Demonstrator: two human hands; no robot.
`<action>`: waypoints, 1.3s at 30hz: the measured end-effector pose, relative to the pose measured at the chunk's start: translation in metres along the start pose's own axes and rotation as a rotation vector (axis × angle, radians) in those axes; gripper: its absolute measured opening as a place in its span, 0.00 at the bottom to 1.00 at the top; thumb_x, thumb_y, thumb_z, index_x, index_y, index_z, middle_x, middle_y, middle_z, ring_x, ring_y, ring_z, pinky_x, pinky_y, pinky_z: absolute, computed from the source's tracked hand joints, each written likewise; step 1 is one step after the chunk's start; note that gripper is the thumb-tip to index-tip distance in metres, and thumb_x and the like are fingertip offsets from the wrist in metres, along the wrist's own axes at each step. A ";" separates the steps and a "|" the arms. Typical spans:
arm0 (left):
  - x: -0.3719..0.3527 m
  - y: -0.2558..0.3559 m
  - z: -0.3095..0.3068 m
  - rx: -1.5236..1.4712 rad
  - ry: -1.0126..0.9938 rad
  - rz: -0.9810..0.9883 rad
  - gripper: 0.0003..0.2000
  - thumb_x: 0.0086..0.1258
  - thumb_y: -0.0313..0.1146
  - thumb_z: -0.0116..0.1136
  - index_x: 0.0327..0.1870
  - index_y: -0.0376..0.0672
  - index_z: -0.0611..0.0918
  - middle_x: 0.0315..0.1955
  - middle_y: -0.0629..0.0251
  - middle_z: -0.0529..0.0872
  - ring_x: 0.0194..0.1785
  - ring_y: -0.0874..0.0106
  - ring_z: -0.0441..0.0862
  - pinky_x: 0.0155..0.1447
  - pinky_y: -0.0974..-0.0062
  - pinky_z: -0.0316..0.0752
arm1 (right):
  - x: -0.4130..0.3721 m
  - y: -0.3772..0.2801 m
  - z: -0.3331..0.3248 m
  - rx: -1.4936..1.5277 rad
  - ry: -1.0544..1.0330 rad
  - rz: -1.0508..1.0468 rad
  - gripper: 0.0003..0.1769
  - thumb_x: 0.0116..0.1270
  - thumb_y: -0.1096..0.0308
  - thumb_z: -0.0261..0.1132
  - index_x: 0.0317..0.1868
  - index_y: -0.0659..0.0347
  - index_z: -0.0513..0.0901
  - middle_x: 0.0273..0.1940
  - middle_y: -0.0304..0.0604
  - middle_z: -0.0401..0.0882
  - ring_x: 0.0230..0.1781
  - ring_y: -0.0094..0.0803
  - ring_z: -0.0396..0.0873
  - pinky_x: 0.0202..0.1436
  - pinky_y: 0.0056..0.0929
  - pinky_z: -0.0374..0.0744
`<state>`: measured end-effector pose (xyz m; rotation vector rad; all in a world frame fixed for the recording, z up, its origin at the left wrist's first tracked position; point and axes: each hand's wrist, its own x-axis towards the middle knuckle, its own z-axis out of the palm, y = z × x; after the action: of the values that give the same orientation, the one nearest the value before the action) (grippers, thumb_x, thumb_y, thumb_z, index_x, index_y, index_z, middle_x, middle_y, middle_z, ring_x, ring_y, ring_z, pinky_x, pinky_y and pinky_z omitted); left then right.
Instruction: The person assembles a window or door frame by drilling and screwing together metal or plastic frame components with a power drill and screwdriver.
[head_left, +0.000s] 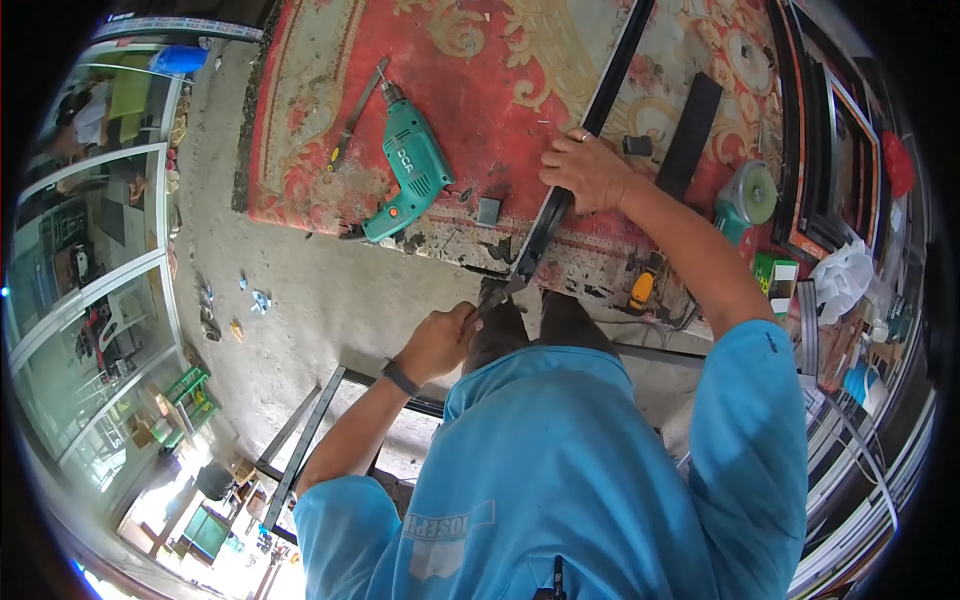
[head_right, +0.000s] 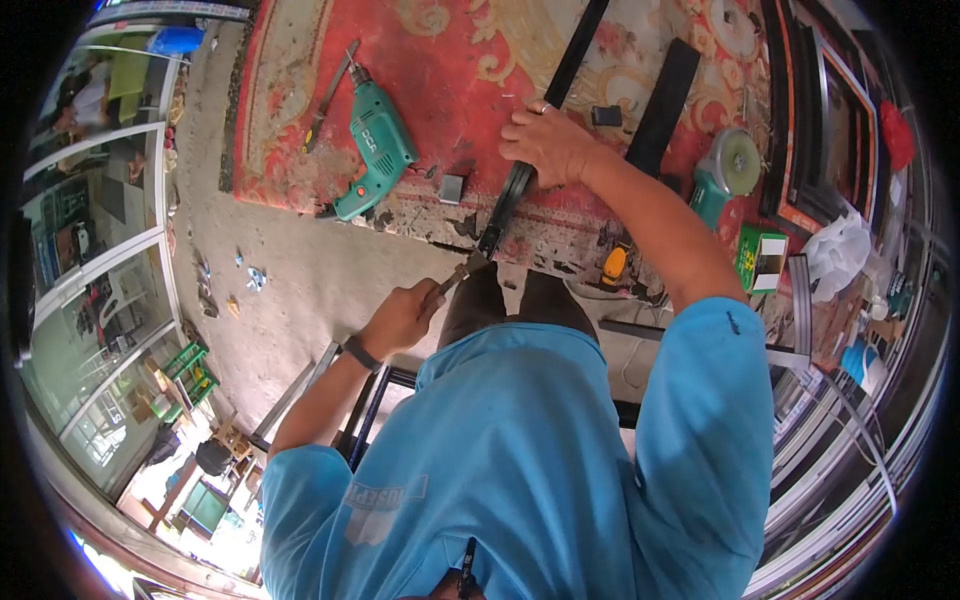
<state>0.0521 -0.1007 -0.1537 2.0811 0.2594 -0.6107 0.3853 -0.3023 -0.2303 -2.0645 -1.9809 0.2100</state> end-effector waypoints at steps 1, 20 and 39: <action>0.002 0.014 -0.009 -0.039 0.002 0.009 0.09 0.80 0.34 0.60 0.44 0.38 0.77 0.23 0.46 0.80 0.27 0.46 0.79 0.33 0.54 0.72 | 0.001 0.001 -0.004 -0.010 0.001 0.006 0.19 0.41 0.60 0.75 0.35 0.50 0.80 0.39 0.34 0.72 0.48 0.35 0.75 0.64 0.41 0.70; -0.141 -0.051 -0.005 -0.716 -0.136 -0.579 0.15 0.86 0.35 0.53 0.65 0.37 0.77 0.37 0.65 0.86 0.38 0.74 0.85 0.43 0.73 0.81 | -0.004 -0.001 -0.008 -0.021 -0.136 0.034 0.25 0.39 0.57 0.79 0.41 0.49 0.81 0.44 0.33 0.75 0.55 0.34 0.75 0.68 0.45 0.67; 0.224 -0.137 -0.198 0.609 0.837 -0.066 0.23 0.74 0.35 0.62 0.68 0.44 0.76 0.59 0.37 0.81 0.60 0.38 0.81 0.62 0.43 0.79 | -0.139 -0.174 -0.017 0.262 0.449 0.828 0.39 0.57 0.67 0.79 0.67 0.64 0.72 0.69 0.57 0.69 0.69 0.62 0.68 0.72 0.57 0.69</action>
<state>0.2517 0.1287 -0.2792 2.8441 0.6790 0.2287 0.2165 -0.4373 -0.1743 -2.3559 -0.7381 0.1325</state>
